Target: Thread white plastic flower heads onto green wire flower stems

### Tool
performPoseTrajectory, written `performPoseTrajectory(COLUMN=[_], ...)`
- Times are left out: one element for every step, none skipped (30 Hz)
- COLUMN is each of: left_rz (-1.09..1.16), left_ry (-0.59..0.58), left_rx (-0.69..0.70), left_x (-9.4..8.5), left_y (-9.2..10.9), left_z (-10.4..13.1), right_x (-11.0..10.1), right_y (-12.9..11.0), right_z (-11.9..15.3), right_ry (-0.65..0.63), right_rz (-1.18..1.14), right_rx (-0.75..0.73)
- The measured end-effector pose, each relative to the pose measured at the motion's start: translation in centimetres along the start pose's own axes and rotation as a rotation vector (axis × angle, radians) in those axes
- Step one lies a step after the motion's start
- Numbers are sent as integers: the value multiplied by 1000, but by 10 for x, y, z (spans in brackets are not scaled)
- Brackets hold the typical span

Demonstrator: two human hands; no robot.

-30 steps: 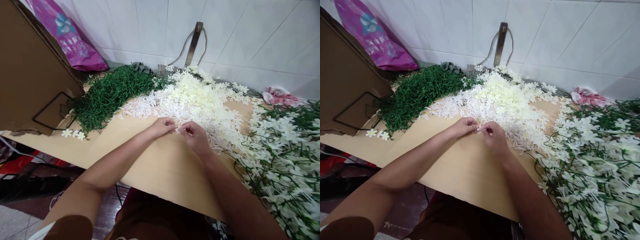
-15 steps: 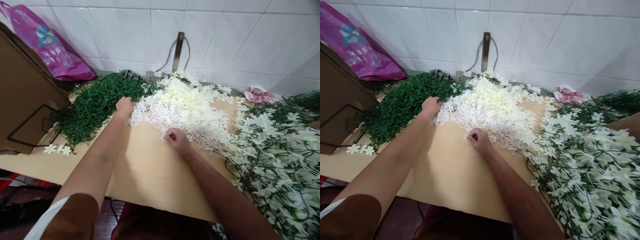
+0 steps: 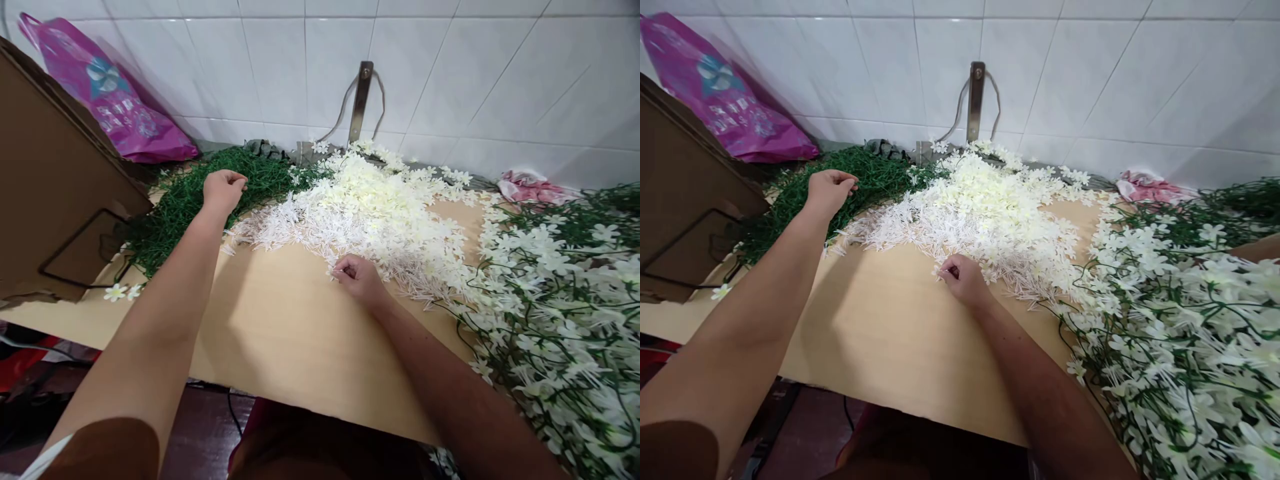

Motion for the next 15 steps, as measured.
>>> performPoseTrajectory(left_rz=[54, 105, 143, 169, 186, 192, 187, 168, 132, 73, -11, -115, -226, -333, -421], left_ry=[43, 76, 102, 112, 107, 88, 56, 15, -28, -64, -89, -101, -104, -99, -87], left_rx=[-2, -6, -1, 3, 6, 9, 10, 13, 18, 29, 50, 79, 115, 154, 191], left_x=[-6, -12, -17, -21, -25, -27, -28, -29, -29, -29, -29, -30, -31, -32, -34], left_y=[5, 12, 18, 24, 29, 33, 35, 36, 37, 36, 36, 37, 39, 41, 44], left_z=[3, 6, 10, 15, 20, 24, 29, 34, 39, 43, 47, 51, 54, 57, 59], right_x=[0, -1, -1, -1, -1, -1, 0, 0, 0, 0, 0, 0, 0, 0, 0], right_y=[0, -1, -1, 0, 0, 1, 2, 3, 3, 4, 5, 6, 6, 7, 7], right_z=[0, 0, 1, 1, 1, 1, 0, 0, 0, 0, 0, 0, 0, 0, 1], right_ry=[4, 7, 7, 5, 0, -4, -10, -15, -18, -20, -17, -13, -8, 0, 5], right_rz=[-2, -6, -11, -17, -23, -33, -44, -56, -71, -86, -102, -118, -135, -153, -172], right_rx=[-1, -2, -1, 4, 10, 19, 29, 38, 47, 55, 64, 72, 79, 85, 89])
Point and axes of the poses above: each hand's wrist, its own z-axis away from the middle knuckle, its own x-axis out of the palm, y = z × x, the point moved 4 cm from there along -z, towards the middle knuckle, and after that the axes turned 9 degrees about x, right-handed, at the moved point
